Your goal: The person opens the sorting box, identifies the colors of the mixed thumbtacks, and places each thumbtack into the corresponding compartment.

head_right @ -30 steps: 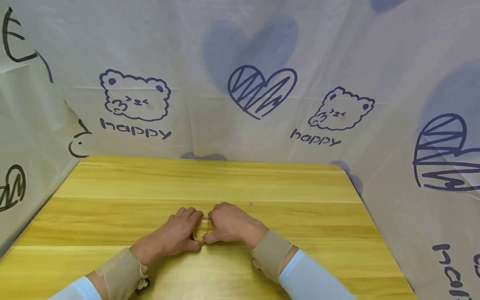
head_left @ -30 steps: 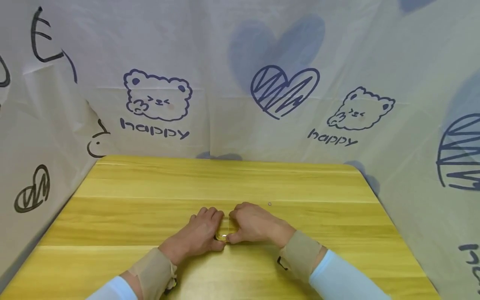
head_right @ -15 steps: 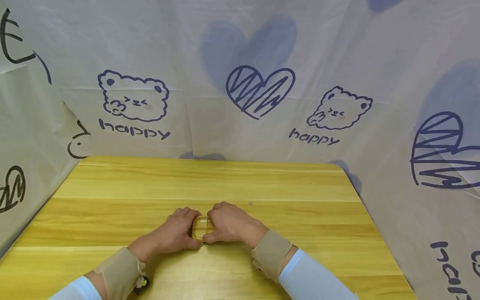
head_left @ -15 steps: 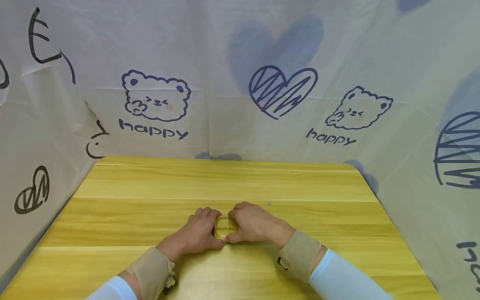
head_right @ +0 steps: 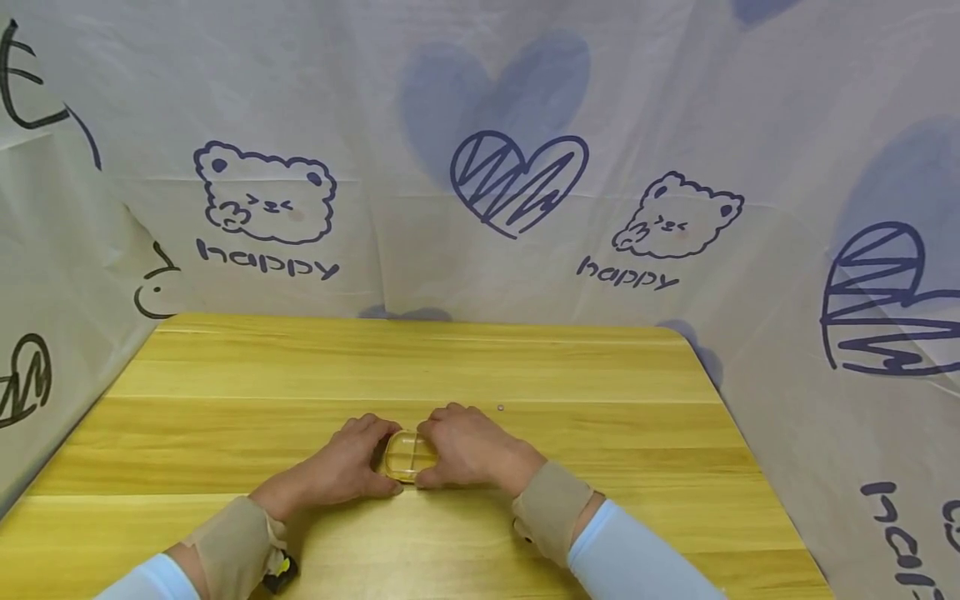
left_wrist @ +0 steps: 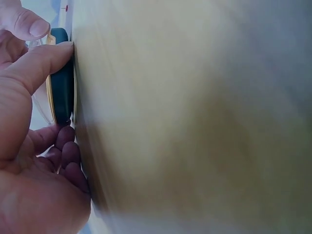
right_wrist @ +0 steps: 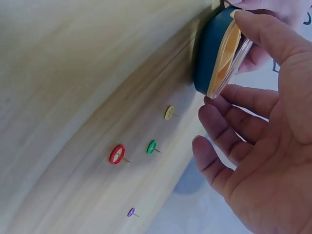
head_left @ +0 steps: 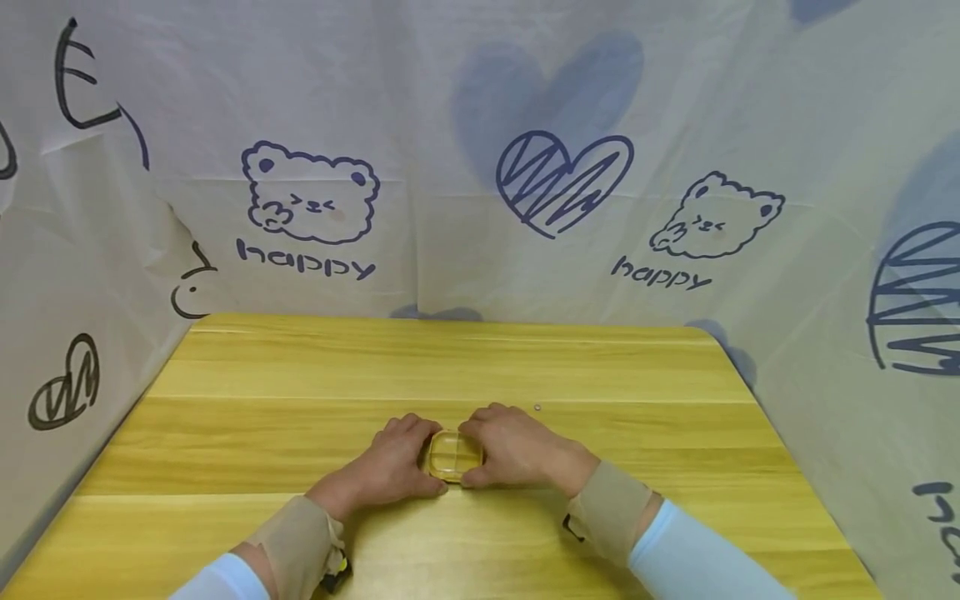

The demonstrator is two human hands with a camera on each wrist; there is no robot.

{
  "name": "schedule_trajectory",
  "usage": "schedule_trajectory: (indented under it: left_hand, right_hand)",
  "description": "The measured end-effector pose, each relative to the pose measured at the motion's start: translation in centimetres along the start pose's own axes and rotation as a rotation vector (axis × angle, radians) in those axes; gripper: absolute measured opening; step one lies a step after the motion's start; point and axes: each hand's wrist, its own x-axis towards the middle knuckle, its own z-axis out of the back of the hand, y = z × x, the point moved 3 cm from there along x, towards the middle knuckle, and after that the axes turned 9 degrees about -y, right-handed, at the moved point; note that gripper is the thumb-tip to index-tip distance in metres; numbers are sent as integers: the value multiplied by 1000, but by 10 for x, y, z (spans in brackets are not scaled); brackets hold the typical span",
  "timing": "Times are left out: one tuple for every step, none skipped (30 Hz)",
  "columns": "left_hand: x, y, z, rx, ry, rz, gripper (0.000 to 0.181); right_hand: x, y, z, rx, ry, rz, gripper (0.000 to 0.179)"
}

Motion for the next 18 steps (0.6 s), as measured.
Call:
schedule_trajectory:
  left_hand:
    - [0, 0, 0, -4, 2, -1, 74]
    - [0, 0, 0, -6, 4, -2, 75]
    - [0, 0, 0, -10, 3, -4, 75]
    - [0, 0, 0, -13, 3, -5, 75]
    - [0, 1, 0, -17, 2, -8, 75]
    - [1, 1, 0, -21, 2, -9, 75]
    - [1, 1, 0, -20, 1, -10, 75]
    - [1, 1, -1, -20, 1, -11, 74]
    - [2, 1, -1, -20, 2, -12, 74]
    - [2, 1, -1, -20, 5, -12, 74]
    - [2, 1, -1, -21, 4, -14, 73]
    - [2, 0, -1, -19, 7, -14, 72]
    - [2, 0, -2, -16, 7, -14, 72]
    - [2, 0, -2, -16, 9, -13, 72]
    - [2, 0, -2, -16, 10, -12, 71]
    - [2, 0, -2, -17, 11, -11, 72]
    - [1, 0, -2, -17, 11, -9, 72]
    - [1, 0, -2, -16, 12, -6, 72]
  right_hand:
    - [0, -1, 0, 9, 5, -3, 66]
    - [1, -2, 0, 19, 9, -6, 65]
    - [1, -3, 0, 32, 13, -11, 66]
    - [1, -3, 0, 43, 16, -15, 66]
    - [1, -4, 0, 51, 18, -17, 66]
    - [2, -4, 0, 59, 21, -22, 66]
    - [2, -5, 1, 66, 23, -25, 66]
    - [1, -5, 1, 77, 22, -27, 66]
    - [1, -5, 2, 86, 21, -29, 66]
    - [1, -6, 2, 93, 21, -31, 65]
    - [1, -6, 3, 99, 21, -34, 64]
    - [1, -7, 3, 107, 22, -37, 62]
    - [1, -8, 4, 113, 21, -39, 61]
    - [1, -8, 5, 117, 21, -43, 59]
    - [0, -9, 7, 119, 23, -47, 58]
    - [0, -10, 8, 126, 21, -50, 56]
    - [0, -11, 9, 136, 19, -56, 55]
    - [0, -12, 11, 149, 14, -62, 53]
